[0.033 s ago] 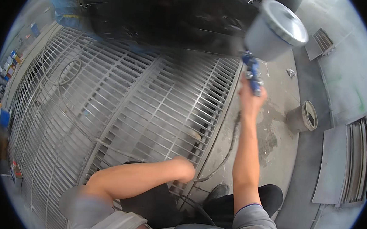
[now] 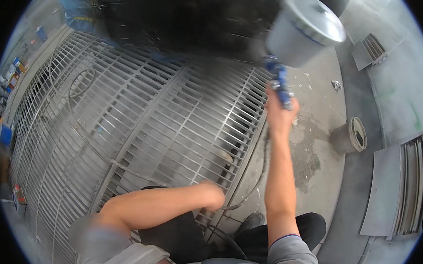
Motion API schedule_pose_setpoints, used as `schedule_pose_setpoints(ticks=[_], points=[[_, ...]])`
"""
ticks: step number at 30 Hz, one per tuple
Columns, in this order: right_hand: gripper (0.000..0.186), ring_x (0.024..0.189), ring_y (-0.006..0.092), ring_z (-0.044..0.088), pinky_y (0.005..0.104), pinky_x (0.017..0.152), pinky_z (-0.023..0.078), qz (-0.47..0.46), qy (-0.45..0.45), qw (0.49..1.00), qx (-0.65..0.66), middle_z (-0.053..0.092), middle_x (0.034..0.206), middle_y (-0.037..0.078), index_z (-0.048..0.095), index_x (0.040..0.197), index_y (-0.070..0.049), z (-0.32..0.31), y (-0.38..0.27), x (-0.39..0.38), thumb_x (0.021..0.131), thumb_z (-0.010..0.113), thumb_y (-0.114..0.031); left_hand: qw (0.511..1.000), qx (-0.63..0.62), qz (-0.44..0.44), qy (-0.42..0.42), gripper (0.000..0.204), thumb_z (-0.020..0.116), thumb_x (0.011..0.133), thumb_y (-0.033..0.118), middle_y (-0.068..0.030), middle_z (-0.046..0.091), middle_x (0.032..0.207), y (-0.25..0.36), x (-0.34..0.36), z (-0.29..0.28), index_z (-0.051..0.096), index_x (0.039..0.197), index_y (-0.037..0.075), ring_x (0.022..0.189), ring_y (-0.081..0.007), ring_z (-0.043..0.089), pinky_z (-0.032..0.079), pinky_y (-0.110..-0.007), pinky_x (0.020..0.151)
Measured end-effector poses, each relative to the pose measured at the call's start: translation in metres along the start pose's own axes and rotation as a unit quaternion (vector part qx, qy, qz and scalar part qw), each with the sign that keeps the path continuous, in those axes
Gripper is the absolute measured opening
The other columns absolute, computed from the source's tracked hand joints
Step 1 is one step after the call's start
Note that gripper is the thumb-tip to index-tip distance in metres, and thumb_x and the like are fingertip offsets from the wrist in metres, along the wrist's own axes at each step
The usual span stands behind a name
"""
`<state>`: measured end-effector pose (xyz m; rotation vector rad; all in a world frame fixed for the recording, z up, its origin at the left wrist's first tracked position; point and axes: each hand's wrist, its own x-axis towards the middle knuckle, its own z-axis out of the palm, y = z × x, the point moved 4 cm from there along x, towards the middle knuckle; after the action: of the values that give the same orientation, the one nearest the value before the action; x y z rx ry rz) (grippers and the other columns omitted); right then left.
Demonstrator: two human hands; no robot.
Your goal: The person prepares paint by pouring it into a spray gun cup, then walks to a car in a paint booth and applies black paint to the front bumper and hood using a spray gun. The person moves around the vehicle to cover different areas and refills the spray gun from a paint can.
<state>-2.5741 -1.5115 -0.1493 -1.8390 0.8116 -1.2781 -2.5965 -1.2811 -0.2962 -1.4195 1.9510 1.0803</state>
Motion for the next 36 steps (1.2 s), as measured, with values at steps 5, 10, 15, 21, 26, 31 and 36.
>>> schedule_pose_setpoints(ticks=[5,10,15,21,26,31,36], points=[[0.025,0.063,0.0046,0.056,0.0255,0.057,0.046,0.068,-0.272,0.948,0.154,0.066,0.076,-0.003,0.078,0.112,-0.003,0.093,-0.079,-0.041,0.092,0.082,-0.017,0.999,-0.043,-0.014,-0.005,0.029,0.072,0.085,0.013,-0.0104,0.078,0.118,-0.008,0.002,0.007,0.081,0.113,0.011,0.106,-0.0322,0.074,0.059,-0.048,0.082],[0.016,0.057,0.0068,0.058,0.0260,0.053,0.047,0.111,-0.370,0.893,0.231,0.071,0.077,0.000,0.077,0.096,-0.002,0.115,-0.108,-0.034,0.091,0.080,-0.016,0.997,-0.078,-0.001,-0.013,0.028,0.071,0.084,0.013,-0.0115,0.078,0.116,-0.009,-0.006,-0.004,0.081,0.110,0.009,0.105,-0.0336,0.074,0.059,-0.049,0.080],[0.024,0.054,0.0088,0.061,0.0254,0.050,0.047,0.106,-0.193,0.962,0.163,0.074,0.082,0.005,0.077,0.099,-0.003,0.074,-0.054,0.004,0.092,0.078,-0.026,0.999,-0.040,0.012,-0.005,0.022,0.070,0.090,0.021,-0.0100,0.078,0.093,-0.003,-0.017,-0.013,0.081,0.099,0.005,0.083,-0.0279,0.075,0.057,-0.048,0.070],[0.032,0.051,0.0102,0.059,0.0264,0.047,0.045,0.100,0.038,0.993,0.042,0.070,0.076,0.004,0.072,0.091,-0.001,-0.033,0.012,0.046,0.094,0.080,-0.031,1.000,0.000,0.030,-0.005,0.024,0.070,0.089,0.020,-0.0111,0.079,0.102,-0.001,-0.003,-0.008,0.081,0.104,0.005,0.092,-0.0299,0.076,0.058,-0.048,0.074],[0.026,0.054,0.0097,0.057,0.0290,0.050,0.043,0.036,0.259,0.965,0.029,0.067,0.073,0.004,0.072,0.086,-0.001,-0.107,0.041,0.058,0.098,0.074,-0.024,1.000,0.001,0.016,-0.020,0.029,0.071,0.086,0.014,-0.0122,0.077,0.118,0.001,-0.005,-0.017,0.080,0.113,0.006,0.106,-0.0334,0.074,0.059,-0.049,0.078],[0.028,0.053,0.0111,0.053,0.0260,0.048,0.043,0.140,0.190,0.930,0.281,0.072,0.096,0.006,0.066,0.124,-0.010,-0.073,0.040,0.031,0.104,0.070,-0.029,0.999,0.041,0.011,-0.014,0.023,0.072,0.085,0.011,-0.0131,0.079,0.107,-0.017,0.011,0.002,0.080,0.106,0.004,0.095,-0.0315,0.076,0.060,-0.047,0.073],[0.041,0.060,0.0120,0.055,0.0262,0.053,0.045,0.114,0.077,0.883,0.449,0.070,0.101,0.005,0.055,0.143,-0.011,-0.018,-0.012,0.002,0.108,0.063,-0.032,0.992,-0.088,-0.042,-0.074,0.018,0.075,0.085,0.015,-0.0143,0.072,0.070,-0.037,-0.013,0.014,0.075,0.081,-0.003,0.061,-0.0273,0.071,0.057,-0.044,0.058]])
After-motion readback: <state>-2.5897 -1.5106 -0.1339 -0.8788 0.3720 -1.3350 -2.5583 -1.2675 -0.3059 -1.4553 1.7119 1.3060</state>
